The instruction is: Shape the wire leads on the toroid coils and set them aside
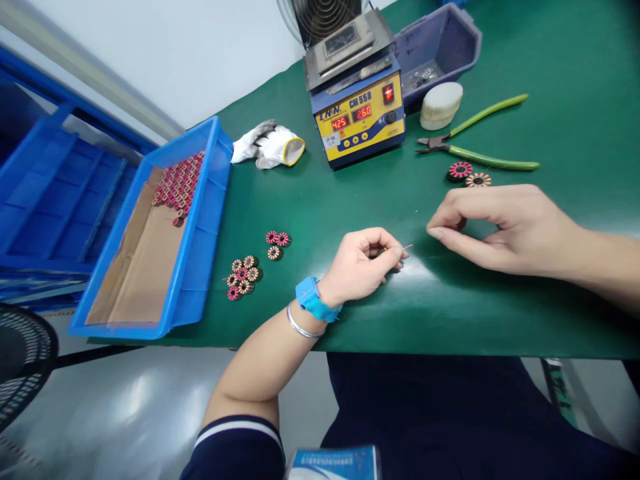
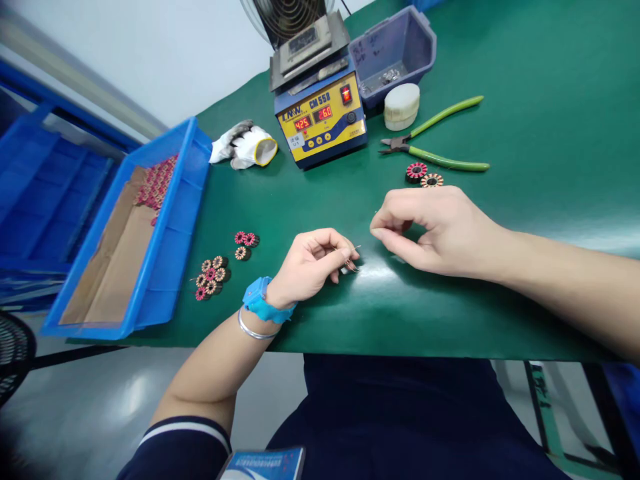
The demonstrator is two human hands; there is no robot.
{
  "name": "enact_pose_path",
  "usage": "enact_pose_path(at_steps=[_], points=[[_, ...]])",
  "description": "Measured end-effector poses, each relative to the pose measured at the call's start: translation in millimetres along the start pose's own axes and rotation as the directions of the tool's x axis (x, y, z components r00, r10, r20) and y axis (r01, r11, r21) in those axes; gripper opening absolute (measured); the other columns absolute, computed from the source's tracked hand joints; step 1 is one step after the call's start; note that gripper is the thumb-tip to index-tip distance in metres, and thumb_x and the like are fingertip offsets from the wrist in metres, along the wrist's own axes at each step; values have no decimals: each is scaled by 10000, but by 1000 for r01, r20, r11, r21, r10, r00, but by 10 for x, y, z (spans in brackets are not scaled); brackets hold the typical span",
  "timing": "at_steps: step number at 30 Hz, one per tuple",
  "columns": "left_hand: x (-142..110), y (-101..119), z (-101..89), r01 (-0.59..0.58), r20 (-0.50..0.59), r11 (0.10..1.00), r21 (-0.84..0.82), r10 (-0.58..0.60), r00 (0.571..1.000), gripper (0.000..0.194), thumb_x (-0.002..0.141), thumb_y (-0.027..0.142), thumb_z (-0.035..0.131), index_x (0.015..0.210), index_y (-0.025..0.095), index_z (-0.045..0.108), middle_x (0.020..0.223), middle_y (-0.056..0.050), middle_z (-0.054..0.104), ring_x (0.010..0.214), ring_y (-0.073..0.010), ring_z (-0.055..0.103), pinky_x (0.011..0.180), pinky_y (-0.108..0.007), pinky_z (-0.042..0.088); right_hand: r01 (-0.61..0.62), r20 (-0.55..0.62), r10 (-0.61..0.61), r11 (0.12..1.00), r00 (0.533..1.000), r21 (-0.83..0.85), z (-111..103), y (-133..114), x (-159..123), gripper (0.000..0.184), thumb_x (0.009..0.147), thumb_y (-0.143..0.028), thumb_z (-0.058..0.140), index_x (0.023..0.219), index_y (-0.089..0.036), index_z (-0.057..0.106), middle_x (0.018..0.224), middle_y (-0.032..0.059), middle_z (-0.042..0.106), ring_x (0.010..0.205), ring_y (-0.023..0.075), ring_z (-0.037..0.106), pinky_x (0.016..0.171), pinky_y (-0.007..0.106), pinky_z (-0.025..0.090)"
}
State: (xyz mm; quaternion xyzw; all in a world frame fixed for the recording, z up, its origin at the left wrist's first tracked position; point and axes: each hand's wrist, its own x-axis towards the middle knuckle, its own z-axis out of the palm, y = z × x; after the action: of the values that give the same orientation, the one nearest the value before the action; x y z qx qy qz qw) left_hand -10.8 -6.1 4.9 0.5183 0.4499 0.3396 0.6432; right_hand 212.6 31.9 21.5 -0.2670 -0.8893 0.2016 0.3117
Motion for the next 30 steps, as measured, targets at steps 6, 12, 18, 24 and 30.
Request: enact_pose_path(at_steps=[6, 12, 18, 24, 30], points=[[2, -70, 52, -90, -32, 996, 18, 91, 995, 153, 826, 256, 678, 760, 133, 615, 701, -28, 644, 602, -86, 582, 510, -180, 468, -35, 109, 24, 994, 994, 100, 149, -40, -12, 126, 999, -225, 557, 916, -194, 646, 801, 7, 656, 684, 119, 616, 628, 255, 487], [-8, -69, 87, -153, -89, 987, 50, 157, 984, 176, 814, 273, 716, 747, 133, 633, 686, -14, 628, 608, -81, 570, 539, -186, 484, -139, 128, 117, 974, 985, 181, 176, -51, 9, 153, 960, -236, 559, 824, -192, 610, 711, -9, 614, 574, 108, 548, 545, 253, 458], [25, -29, 49, -84, -179, 990, -118, 62, 982, 224, 791, 327, 746, 787, 128, 644, 794, -53, 695, 668, -105, 655, 490, -162, 534, -295, -130, 321, 937, 938, 185, 165, 14, 58, 136, 953, -246, 608, 824, -209, 634, 648, -2, 643, 540, 132, 580, 505, 269, 457], [70, -58, 41, -81, -213, 972, -220, 33, 977, 257, 765, 346, 783, 789, 129, 647, 787, -32, 691, 667, -98, 660, 500, -164, 568, -42, -137, 54, 996, 989, 85, 285, -74, 26, 187, 985, -161, 593, 1129, -137, 710, 968, 97, 730, 825, 166, 696, 751, 300, 556], [78, -81, 38, -91, -211, 965, -246, 39, 977, 278, 764, 357, 801, 789, 129, 644, 787, -25, 682, 660, -90, 643, 493, -158, 559, 3, -115, 10, 994, 993, 105, 330, -91, 4, 265, 993, -135, 578, 1222, -169, 707, 1036, 104, 733, 895, 166, 713, 794, 292, 577]])
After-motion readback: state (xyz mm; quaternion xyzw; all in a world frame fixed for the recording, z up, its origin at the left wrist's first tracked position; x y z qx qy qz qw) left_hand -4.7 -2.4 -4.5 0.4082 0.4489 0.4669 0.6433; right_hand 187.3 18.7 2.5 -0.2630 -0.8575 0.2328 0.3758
